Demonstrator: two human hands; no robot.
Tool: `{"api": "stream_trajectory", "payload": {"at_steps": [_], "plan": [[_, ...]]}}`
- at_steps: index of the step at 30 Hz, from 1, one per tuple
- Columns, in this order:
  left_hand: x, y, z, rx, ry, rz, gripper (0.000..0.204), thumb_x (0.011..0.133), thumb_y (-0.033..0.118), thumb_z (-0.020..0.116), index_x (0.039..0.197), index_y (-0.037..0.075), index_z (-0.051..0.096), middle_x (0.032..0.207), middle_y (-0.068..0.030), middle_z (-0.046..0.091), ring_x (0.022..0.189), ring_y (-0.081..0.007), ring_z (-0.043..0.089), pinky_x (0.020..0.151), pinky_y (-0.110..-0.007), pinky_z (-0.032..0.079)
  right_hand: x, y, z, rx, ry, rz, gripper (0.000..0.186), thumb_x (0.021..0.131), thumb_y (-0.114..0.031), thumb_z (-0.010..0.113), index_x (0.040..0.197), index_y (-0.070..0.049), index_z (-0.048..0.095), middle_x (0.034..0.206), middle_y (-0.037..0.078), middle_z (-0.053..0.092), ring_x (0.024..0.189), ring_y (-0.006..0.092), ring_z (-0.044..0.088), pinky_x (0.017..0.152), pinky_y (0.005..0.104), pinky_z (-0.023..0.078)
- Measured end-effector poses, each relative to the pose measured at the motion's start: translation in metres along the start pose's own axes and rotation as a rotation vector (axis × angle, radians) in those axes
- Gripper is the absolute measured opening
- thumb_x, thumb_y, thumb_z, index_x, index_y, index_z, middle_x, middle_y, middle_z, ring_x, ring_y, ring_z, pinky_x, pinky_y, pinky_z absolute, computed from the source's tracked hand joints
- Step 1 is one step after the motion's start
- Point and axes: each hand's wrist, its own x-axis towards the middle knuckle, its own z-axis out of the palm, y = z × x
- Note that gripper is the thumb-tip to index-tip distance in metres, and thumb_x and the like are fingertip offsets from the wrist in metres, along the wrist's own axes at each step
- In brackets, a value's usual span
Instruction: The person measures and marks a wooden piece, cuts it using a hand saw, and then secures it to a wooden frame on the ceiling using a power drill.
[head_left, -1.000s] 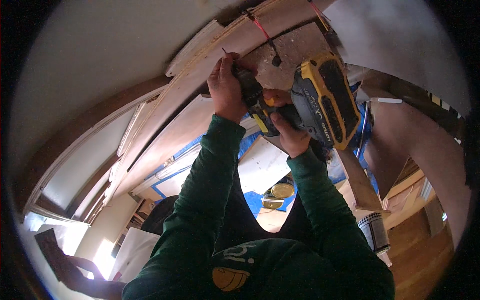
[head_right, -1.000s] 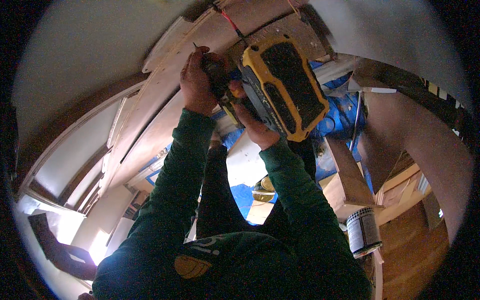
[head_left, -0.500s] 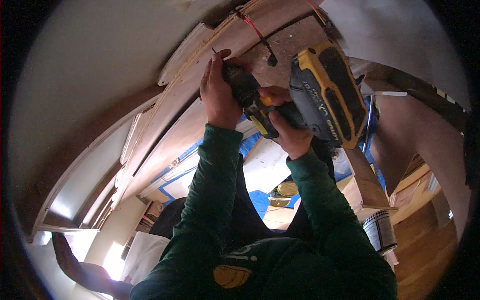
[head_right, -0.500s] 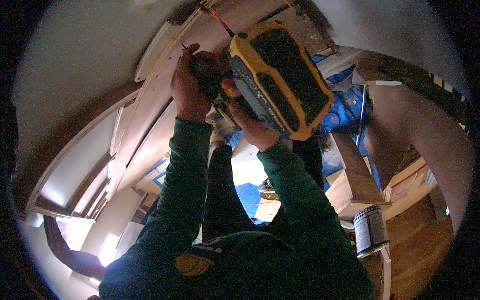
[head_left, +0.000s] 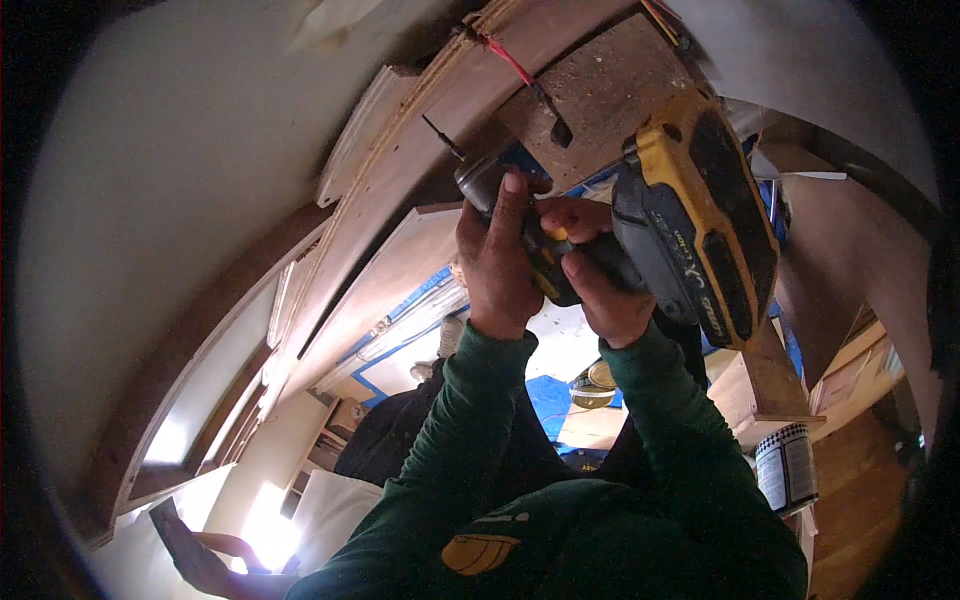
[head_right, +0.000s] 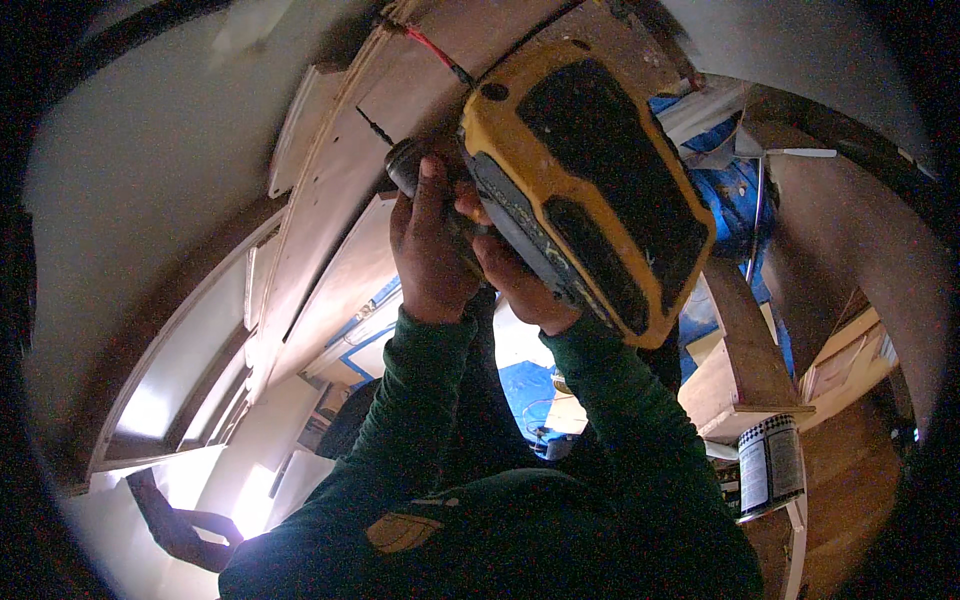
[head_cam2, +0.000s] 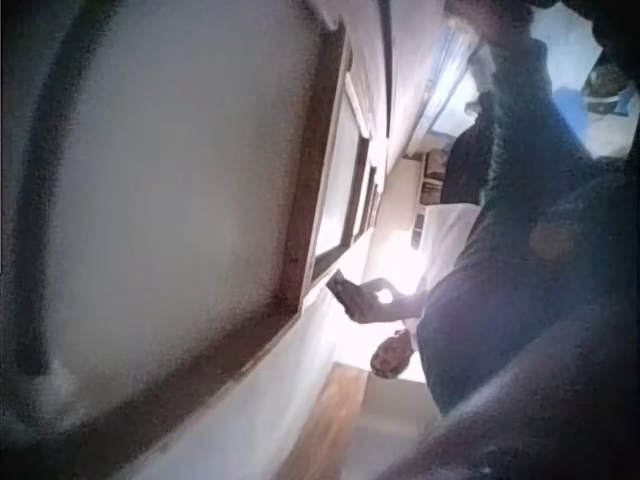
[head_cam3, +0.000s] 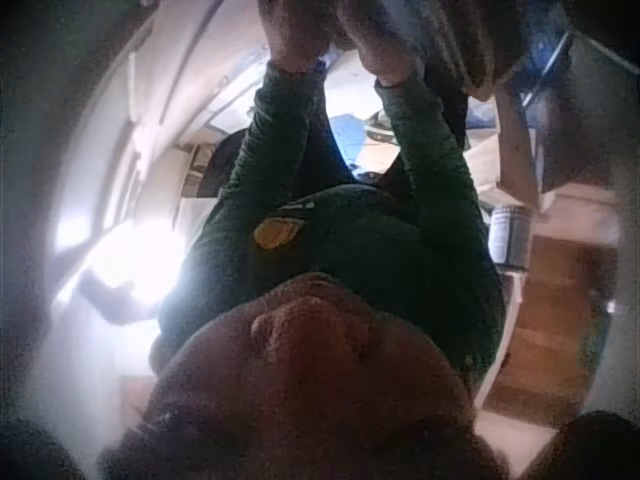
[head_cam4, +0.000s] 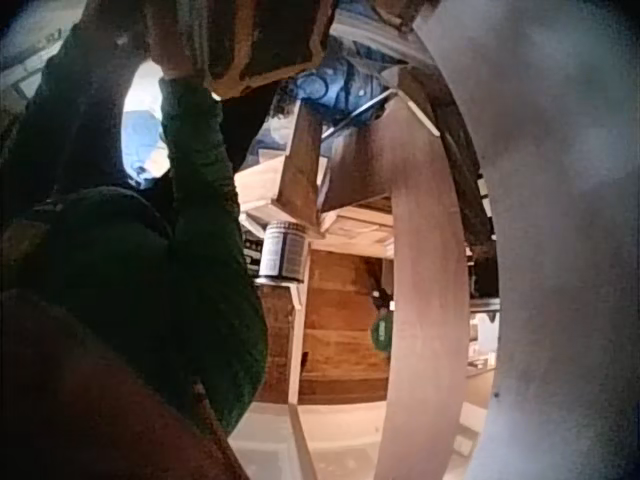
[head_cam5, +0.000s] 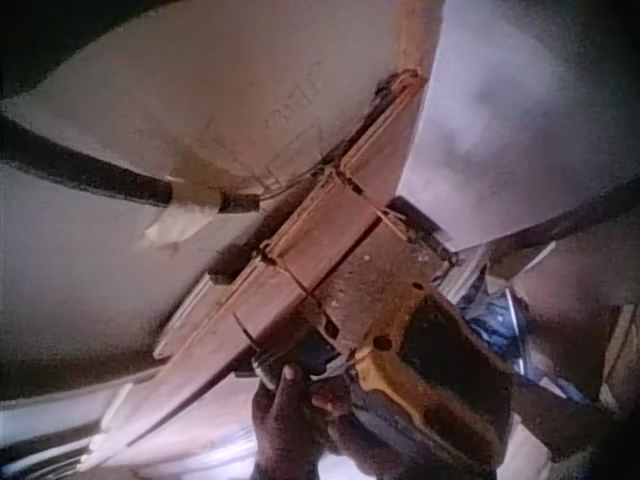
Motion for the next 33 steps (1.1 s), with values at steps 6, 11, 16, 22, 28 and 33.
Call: {"api": "stream_trajectory", "payload": {"at_steps": [6,11,16,22,28,33], "plan": [[0.000,0.011,0.009,0.077,0.081,-0.007,0.031,0.096,0.032,0.066,0.105,0.002,0.060,0.091,-0.0063,0.064,0.081,-0.0143,0.060,0.074,-0.030,0.049,0.006,-0.008,0.005,-0.088,0.005,0.025,0.025,0.091,-0.003,0.060,0.114,-0.003,0.051,0.124,0.019,0.061,0.122,0.0266,0.056,0.107,0.0419,0.041],[0.001,0.017,0.013,0.046,0.104,-0.030,0.032,0.096,0.031,0.067,0.107,0.002,0.060,0.090,-0.0064,0.064,0.080,-0.0143,0.060,0.073,-0.030,0.049,0.003,-0.006,0.014,-0.071,0.054,0.029,0.025,0.090,-0.001,0.060,0.113,-0.003,0.050,0.120,0.019,0.062,0.121,0.0271,0.056,0.108,0.0428,0.040],[0.003,0.021,0.017,0.160,0.095,0.022,0.032,0.102,0.031,0.057,0.115,0.001,0.062,0.093,-0.0046,0.066,0.078,-0.0114,0.061,0.070,-0.026,0.051,0.004,-0.001,0.021,0.379,0.128,0.095,0.023,0.092,-0.002,0.058,0.113,-0.004,0.049,0.121,0.018,0.061,0.121,0.0269,0.056,0.108,0.0431,0.040],[0.007,0.024,0.015,0.140,0.053,0.027,0.037,0.101,0.031,0.058,0.121,0.000,0.058,0.098,-0.0077,0.065,0.085,-0.0138,0.062,0.075,-0.029,0.051,0.008,-0.001,0.018,0.518,0.084,0.123,0.021,0.093,-0.004,0.055,0.113,-0.005,0.049,0.123,0.018,0.060,0.124,0.0268,0.054,0.109,0.0434,0.040],[0.007,0.031,0.020,0.462,0.037,0.205,0.036,0.095,0.033,0.067,0.111,0.003,0.057,0.086,-0.0062,0.063,0.076,-0.0137,0.060,0.070,-0.029,0.049,0.008,0.002,0.023,0.295,0.075,0.090,0.023,0.094,-0.007,0.054,0.116,-0.006,0.048,0.123,0.016,0.058,0.129,0.0281,0.051,0.111,0.0446,0.038],[0.009,0.031,0.018,0.474,0.085,0.213,0.032,0.095,0.033,0.066,0.102,0.003,0.058,0.085,-0.0053,0.063,0.075,-0.0131,0.059,0.069,-0.029,0.049,0.007,0.006,0.017,0.139,0.001,0.096,0.024,0.095,-0.008,0.054,0.118,-0.007,0.046,0.125,0.016,0.056,0.131,0.0277,0.048,0.112,0.0445,0.037]]}}
